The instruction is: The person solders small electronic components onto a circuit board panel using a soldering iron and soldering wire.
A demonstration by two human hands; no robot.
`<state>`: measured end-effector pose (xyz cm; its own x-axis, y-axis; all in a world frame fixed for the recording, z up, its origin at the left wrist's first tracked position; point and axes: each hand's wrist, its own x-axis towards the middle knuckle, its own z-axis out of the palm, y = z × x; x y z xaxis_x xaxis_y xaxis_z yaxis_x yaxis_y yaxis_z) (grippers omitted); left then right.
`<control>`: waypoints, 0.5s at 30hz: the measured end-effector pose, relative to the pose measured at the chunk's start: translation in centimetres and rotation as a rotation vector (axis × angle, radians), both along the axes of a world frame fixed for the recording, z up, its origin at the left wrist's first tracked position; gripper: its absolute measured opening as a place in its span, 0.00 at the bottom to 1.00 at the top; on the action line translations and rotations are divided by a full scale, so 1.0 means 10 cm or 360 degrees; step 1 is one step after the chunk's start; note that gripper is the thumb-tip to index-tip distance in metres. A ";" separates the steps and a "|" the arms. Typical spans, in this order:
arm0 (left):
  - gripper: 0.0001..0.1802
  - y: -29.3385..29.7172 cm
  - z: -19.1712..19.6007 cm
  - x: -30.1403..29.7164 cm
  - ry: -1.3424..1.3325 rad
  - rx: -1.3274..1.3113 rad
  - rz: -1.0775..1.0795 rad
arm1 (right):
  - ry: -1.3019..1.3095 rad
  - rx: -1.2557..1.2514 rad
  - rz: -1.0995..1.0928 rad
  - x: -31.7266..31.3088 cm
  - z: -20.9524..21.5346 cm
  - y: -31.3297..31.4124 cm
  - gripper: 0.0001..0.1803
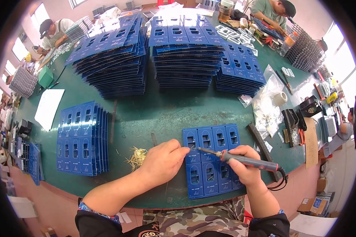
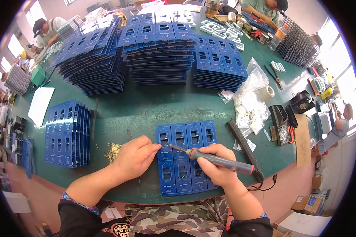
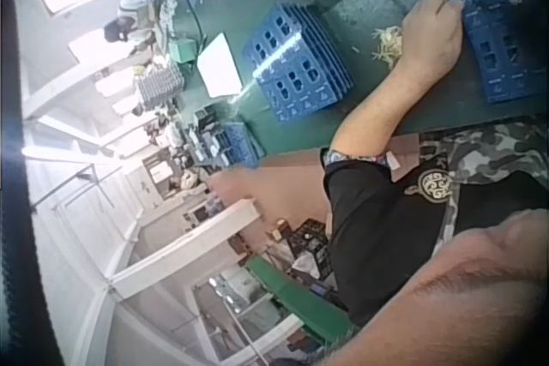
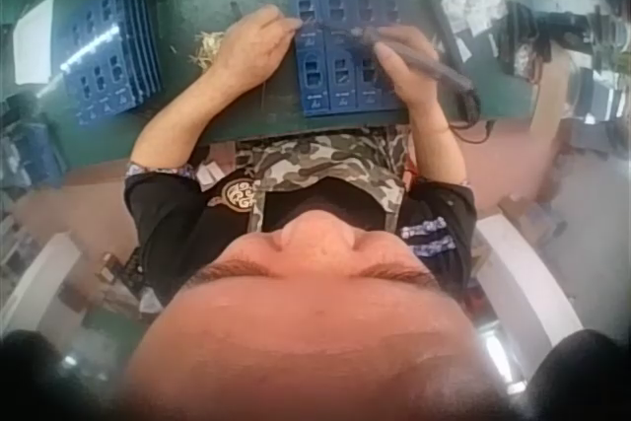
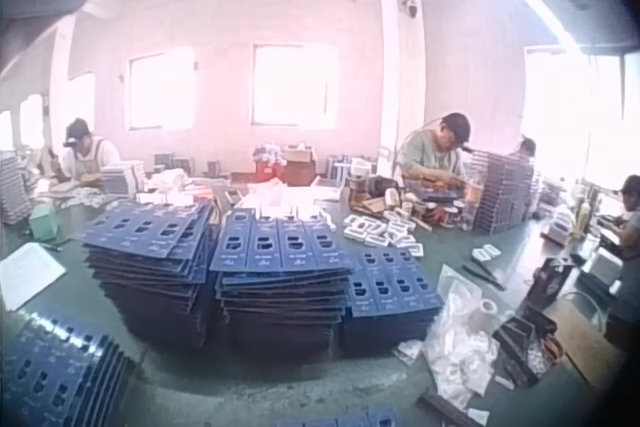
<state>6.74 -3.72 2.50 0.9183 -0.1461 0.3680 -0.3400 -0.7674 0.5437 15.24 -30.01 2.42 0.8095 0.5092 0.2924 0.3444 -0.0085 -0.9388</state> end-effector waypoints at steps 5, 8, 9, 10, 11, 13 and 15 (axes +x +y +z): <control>0.07 0.05 0.04 0.03 -0.0055 -0.0059 0.0074 | 0.0165 -0.0009 -0.0129 0.07 0.10 -0.07 0.09; 0.07 0.05 0.08 0.07 -0.0074 0.0001 0.0061 | 0.0274 0.0113 -0.0040 0.10 0.23 0.07 0.10; 0.07 0.05 0.08 0.09 -0.0076 0.0003 0.0062 | 0.0275 -0.0019 -0.0049 0.14 0.17 0.04 0.11; 0.07 0.05 0.05 0.12 -0.0074 -0.0001 0.0070 | 0.0266 -0.0019 -0.0053 0.16 0.15 0.05 0.11; 0.07 0.04 0.04 0.14 -0.0071 -0.0005 0.0079 | 0.0288 -0.0058 -0.0063 0.17 0.12 0.07 0.11; 0.07 0.04 0.01 0.16 -0.0063 -0.0011 0.0078 | 0.0366 -0.0027 -0.0034 0.16 0.14 0.15 0.12; 0.07 0.04 0.00 0.17 -0.0045 -0.0015 0.0084 | 0.0232 -0.0048 -0.0013 0.17 0.08 0.15 0.12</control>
<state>8.43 -3.33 2.49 0.9138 -0.0942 0.3951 -0.3146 -0.7794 0.5418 16.95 -28.48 3.19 0.8465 0.5090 0.1559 0.2042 -0.0399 -0.9781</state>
